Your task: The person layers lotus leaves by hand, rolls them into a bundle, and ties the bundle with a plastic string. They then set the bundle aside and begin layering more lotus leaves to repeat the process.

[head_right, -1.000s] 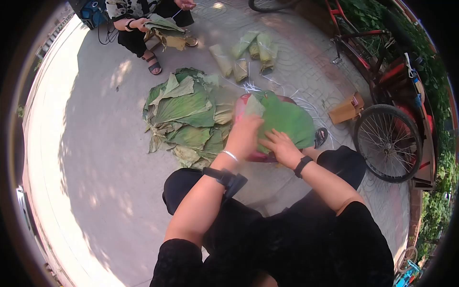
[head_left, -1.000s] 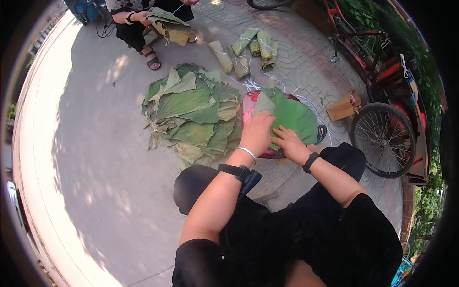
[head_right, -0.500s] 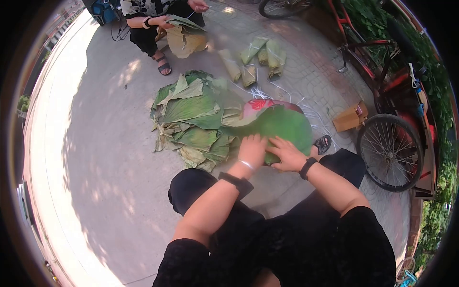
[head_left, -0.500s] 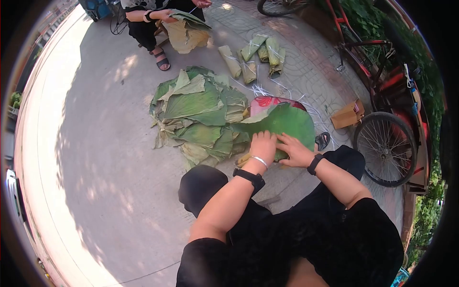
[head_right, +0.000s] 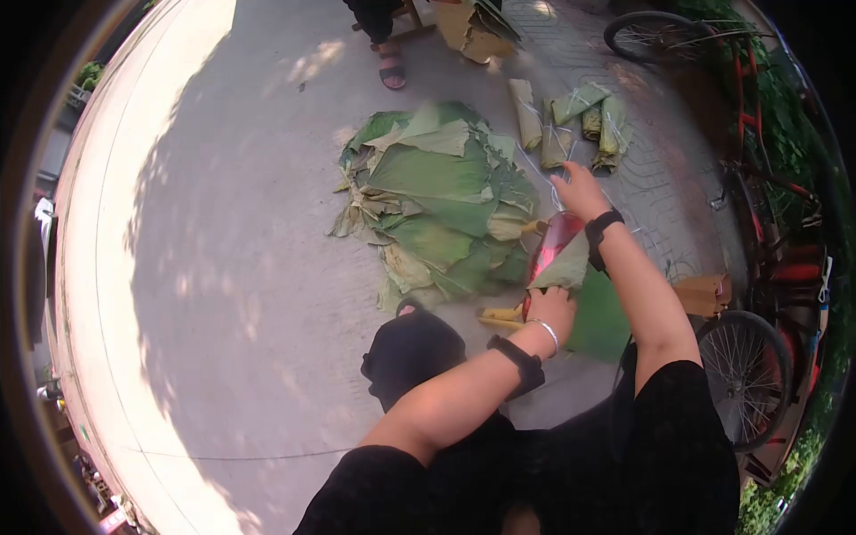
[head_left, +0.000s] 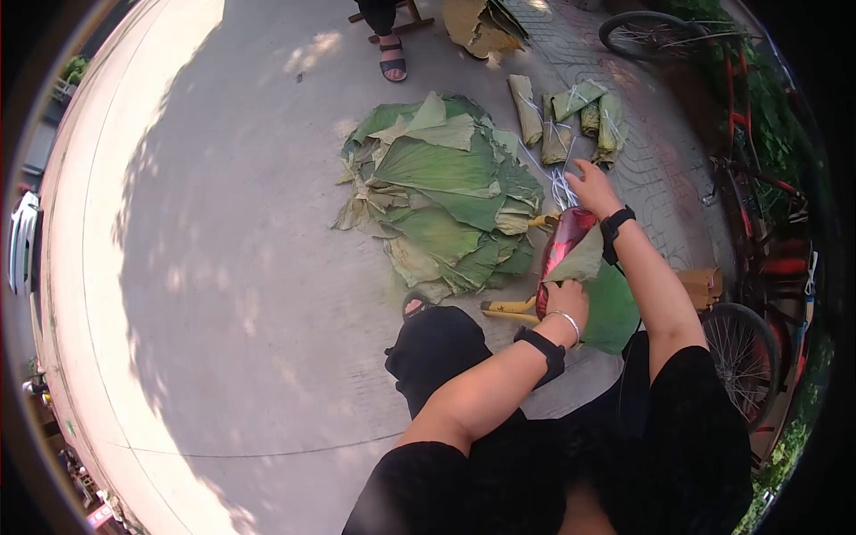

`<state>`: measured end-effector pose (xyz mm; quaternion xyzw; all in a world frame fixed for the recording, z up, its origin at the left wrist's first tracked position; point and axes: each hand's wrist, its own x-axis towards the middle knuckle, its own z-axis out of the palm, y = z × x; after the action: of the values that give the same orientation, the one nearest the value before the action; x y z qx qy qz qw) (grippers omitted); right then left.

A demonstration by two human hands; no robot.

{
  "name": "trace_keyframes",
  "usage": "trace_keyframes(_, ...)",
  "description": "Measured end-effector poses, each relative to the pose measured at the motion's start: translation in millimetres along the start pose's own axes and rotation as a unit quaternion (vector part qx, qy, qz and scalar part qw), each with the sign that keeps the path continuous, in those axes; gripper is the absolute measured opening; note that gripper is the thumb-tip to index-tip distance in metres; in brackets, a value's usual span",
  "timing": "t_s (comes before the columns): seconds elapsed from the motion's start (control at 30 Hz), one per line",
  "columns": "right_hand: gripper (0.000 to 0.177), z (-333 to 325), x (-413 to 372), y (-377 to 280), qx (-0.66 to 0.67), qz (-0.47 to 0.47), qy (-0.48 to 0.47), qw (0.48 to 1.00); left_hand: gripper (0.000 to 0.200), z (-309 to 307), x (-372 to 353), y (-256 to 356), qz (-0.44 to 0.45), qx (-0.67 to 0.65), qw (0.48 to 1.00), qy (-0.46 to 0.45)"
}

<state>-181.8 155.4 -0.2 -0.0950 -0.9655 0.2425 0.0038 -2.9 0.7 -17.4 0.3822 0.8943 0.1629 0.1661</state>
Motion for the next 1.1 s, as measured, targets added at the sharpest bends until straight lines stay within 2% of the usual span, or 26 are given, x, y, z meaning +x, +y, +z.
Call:
trace_keyframes(0.03,0.048,15.6,12.9,-18.0,-0.087,-0.073,0.037,0.993,0.032,0.4,3.5,-1.6,-0.002,-0.018,1.0,-0.015)
trace_keyframes(0.1,0.045,52.7,27.8,-71.7,-0.016,-0.156,-0.025,0.987,0.033,-14.2,2.0,-0.3,-0.039,-0.064,0.997,-0.011)
trace_keyframes(0.13,0.043,75.0,34.7,-94.2,-0.009,-0.169,-0.097,0.981,0.033,-18.6,2.3,-3.4,-0.039,-0.113,0.993,-0.008)
trace_keyframes(0.17,0.041,99.9,40.9,-112.4,-0.001,-0.18,-0.169,0.969,0.036,-22.9,7.6,-6.9,-0.038,-0.119,0.991,-0.058)
trace_keyframes(0.23,0.042,174.4,53.8,-122.4,-0.021,-0.224,-0.222,0.949,0.044,-25.8,21.3,-12.7,-0.034,-0.127,0.979,-0.159)
trace_keyframes(0.27,0.043,192.6,53.9,-141.7,-0.052,-0.208,-0.264,0.941,0.044,-19.8,22.9,-15.5,-0.029,-0.185,0.97,-0.154)
trace_keyframes(0.3,0.044,209.4,50.7,-159.6,-0.083,-0.19,-0.305,0.93,0.044,-10.7,23.3,-19.1,-0.016,-0.315,0.941,-0.123)
trace_keyframes(0.33,0.045,226.8,50.8,-170.5,-0.105,-0.2,-0.304,0.925,0.044,3.8,24.2,-17.0,0.018,-0.539,0.838,-0.085)
trace_keyframes(0.37,0.046,246.7,51.5,-177.8,-0.128,-0.21,-0.303,0.921,0.044,17.0,26.2,-13.0,0.054,-0.711,0.697,-0.075)
trace_keyframes(0.47,0.049,278.7,57.2,-200.2,-0.168,-0.223,-0.285,0.917,0.043,31.7,23.7,-9.5,0.071,-0.893,0.422,-0.138)
trace_keyframes(0.57,0.049,294.0,68.7,-208.0,-0.206,-0.212,-0.271,0.916,0.042,35.4,23.6,-15.0,0.055,-0.936,0.303,-0.172)
trace_keyframes(0.6,0.048,297.8,74.7,-211.6,-0.219,-0.207,-0.267,0.916,0.042,35.5,22.8,-18.7,0.052,-0.942,0.279,-0.177)
trace_keyframes(0.7,0.045,312.6,96.7,-205.8,-0.142,-0.22,-0.23,0.937,0.042,32.1,26.6,-26.7,0.056,-0.952,0.242,-0.181)
trace_keyframes(0.73,0.042,307.0,106.7,-203.2,0.001,-0.192,-0.177,0.965,0.042,31.0,26.5,-27.7,0.064,-0.951,0.24,-0.183)
trace_keyframes(0.77,0.038,299.5,118.7,-198.1,0.141,-0.162,-0.119,0.969,0.041,30.3,27.6,-27.2,0.076,-0.95,0.238,-0.188)
trace_keyframes(0.8,0.035,289.1,128.5,-194.4,0.277,-0.127,-0.059,0.95,0.041,30.4,30.8,-26.0,0.088,-0.946,0.247,-0.19)
trace_keyframes(0.87,0.033,252.6,143.5,-193.5,0.279,-0.022,-0.018,0.96,0.041,30.0,35.8,-22.0,0.13,-0.928,0.292,-0.194)
trace_keyframes(0.9,0.033,230.3,150.0,-191.9,0.28,0.032,0.006,0.959,0.041,28.6,39.8,-22.6,0.163,-0.894,0.375,-0.185)
trace_keyframes(0.93,0.031,209.2,158.7,-186.9,0.299,0.005,-0.048,0.953,0.041,24.3,43.9,-24.3,0.191,-0.79,0.564,-0.147)
trace_keyframes(0.97,0.029,188.1,167.0,-179.3,0.315,-0.022,-0.102,0.943,0.037,-5.8,41.8,-35.7,0.118,-0.551,0.817,-0.121)
trace_keyframes(1.0,0.027,164.8,170.1,-173.2,0.33,-0.049,-0.157,0.93,0.034,-24.3,40.0,-44.8,0.031,-0.244,0.966,-0.075)
trace_keyframes(1.07,0.023,92.9,160.9,-176.6,0.37,-0.085,-0.101,0.92,0.032,-33.6,39.0,-51.3,0.015,-0.225,0.972,-0.06)
trace_keyframes(1.1,0.021,56.7,152.7,-174.2,0.46,-0.08,-0.049,0.883,0.031,-35.8,38.5,-51.9,0.01,-0.215,0.975,-0.054)
